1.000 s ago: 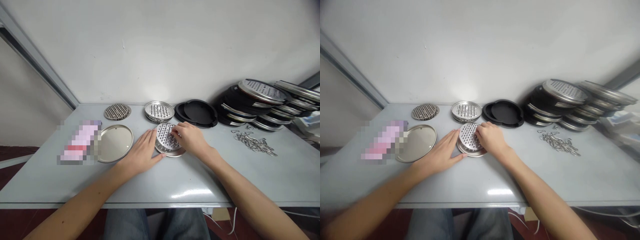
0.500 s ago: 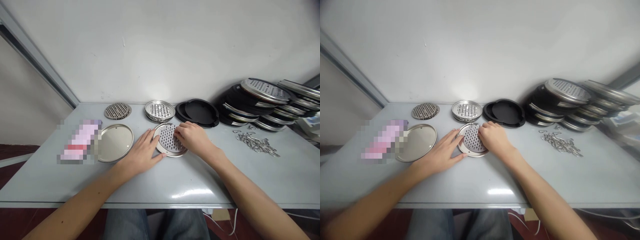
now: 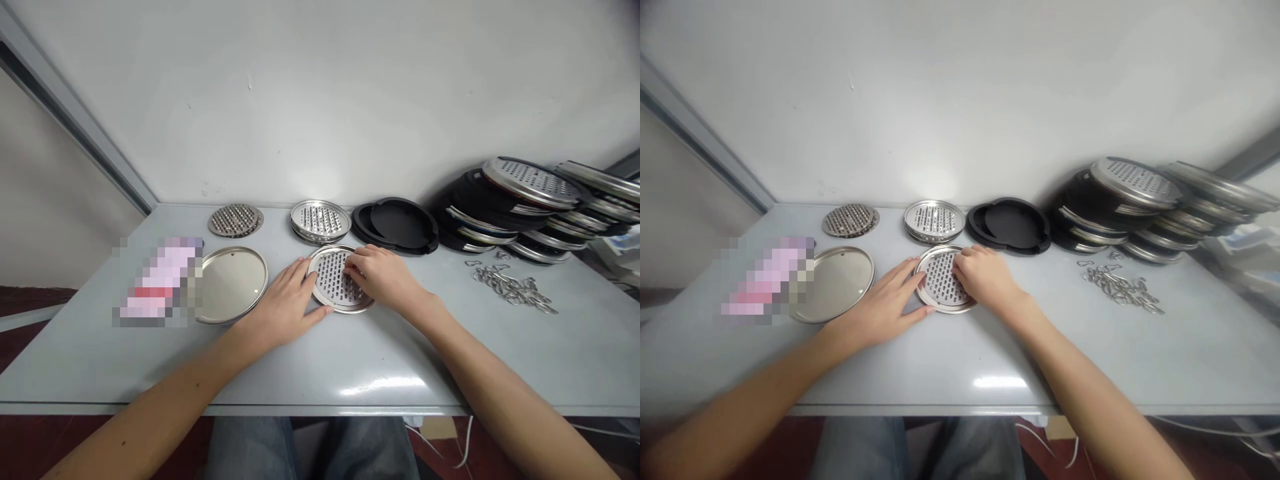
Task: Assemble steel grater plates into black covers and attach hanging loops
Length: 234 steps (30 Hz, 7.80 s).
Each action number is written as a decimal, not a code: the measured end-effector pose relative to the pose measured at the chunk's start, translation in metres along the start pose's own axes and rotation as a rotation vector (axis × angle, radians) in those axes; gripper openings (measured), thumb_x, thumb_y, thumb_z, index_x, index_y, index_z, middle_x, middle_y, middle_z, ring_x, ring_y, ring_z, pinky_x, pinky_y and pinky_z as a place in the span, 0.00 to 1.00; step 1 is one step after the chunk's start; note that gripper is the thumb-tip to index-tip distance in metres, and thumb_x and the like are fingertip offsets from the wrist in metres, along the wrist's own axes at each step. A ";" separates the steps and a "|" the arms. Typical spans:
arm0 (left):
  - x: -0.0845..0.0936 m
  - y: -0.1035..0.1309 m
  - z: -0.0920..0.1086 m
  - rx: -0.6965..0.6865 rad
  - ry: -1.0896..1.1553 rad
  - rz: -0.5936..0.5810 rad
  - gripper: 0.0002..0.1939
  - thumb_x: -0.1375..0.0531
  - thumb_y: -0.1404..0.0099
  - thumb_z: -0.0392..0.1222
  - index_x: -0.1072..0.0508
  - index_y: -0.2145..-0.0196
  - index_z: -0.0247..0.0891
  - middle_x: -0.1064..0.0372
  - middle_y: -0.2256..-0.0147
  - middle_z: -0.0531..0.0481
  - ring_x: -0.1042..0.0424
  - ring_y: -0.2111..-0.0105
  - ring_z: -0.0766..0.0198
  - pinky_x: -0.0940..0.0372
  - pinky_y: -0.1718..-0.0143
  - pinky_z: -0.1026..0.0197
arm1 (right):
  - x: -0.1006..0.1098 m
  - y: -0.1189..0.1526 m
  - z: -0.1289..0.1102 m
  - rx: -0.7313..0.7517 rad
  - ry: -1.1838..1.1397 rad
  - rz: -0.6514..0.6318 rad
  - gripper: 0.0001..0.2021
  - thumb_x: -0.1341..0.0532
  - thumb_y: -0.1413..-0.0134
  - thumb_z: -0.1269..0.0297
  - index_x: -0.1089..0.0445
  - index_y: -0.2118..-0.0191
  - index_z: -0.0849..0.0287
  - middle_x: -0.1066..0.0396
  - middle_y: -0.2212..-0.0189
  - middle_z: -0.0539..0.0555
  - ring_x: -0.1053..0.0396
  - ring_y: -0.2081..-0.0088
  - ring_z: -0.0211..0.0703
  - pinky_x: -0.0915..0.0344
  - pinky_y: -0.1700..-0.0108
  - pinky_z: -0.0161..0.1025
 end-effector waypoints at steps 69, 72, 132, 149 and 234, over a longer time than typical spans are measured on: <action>0.001 -0.001 -0.003 -0.019 -0.128 -0.057 0.32 0.49 0.32 0.56 0.44 0.37 0.32 0.53 0.34 0.38 0.47 0.36 0.48 0.47 0.37 0.47 | -0.005 0.003 0.054 0.072 -0.410 0.134 0.14 0.47 0.38 0.66 0.31 0.50 0.58 0.25 0.58 0.57 0.29 0.56 0.50 0.33 0.52 0.46; 0.001 -0.001 -0.004 -0.005 -0.127 -0.063 0.32 0.48 0.32 0.56 0.43 0.38 0.32 0.52 0.34 0.37 0.47 0.36 0.47 0.46 0.37 0.46 | -0.004 0.003 0.060 0.044 -0.406 0.188 0.15 0.48 0.38 0.69 0.29 0.51 0.59 0.25 0.56 0.58 0.29 0.54 0.50 0.34 0.51 0.47; 0.002 -0.004 -0.004 0.025 -0.087 -0.092 0.33 0.49 0.32 0.56 0.45 0.37 0.32 0.52 0.34 0.36 0.49 0.35 0.49 0.49 0.36 0.48 | -0.010 0.004 0.021 0.189 -0.449 0.155 0.06 0.41 0.41 0.70 0.27 0.62 0.58 0.28 0.62 0.57 0.31 0.58 0.48 0.33 0.55 0.44; 0.006 -0.004 0.001 0.022 -0.047 -0.093 0.35 0.48 0.32 0.53 0.51 0.35 0.32 0.52 0.34 0.36 0.51 0.35 0.49 0.49 0.37 0.47 | -0.011 -0.001 0.015 0.170 -0.271 0.145 0.09 0.45 0.38 0.70 0.28 0.65 0.60 0.27 0.64 0.57 0.33 0.61 0.46 0.38 0.59 0.40; 0.000 -0.003 -0.001 -0.003 -0.101 -0.084 0.35 0.49 0.31 0.55 0.48 0.36 0.29 0.53 0.34 0.36 0.53 0.34 0.50 0.52 0.35 0.48 | -0.003 0.005 0.008 0.218 -0.125 0.078 0.08 0.48 0.37 0.70 0.32 0.62 0.61 0.29 0.61 0.61 0.33 0.59 0.49 0.39 0.57 0.43</action>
Point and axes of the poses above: each hand's wrist, its own y-axis away from the middle knuckle, its own x-axis out of the back of the hand, z = x × y, the point moved 3 cm from there along -y, towards the middle knuckle
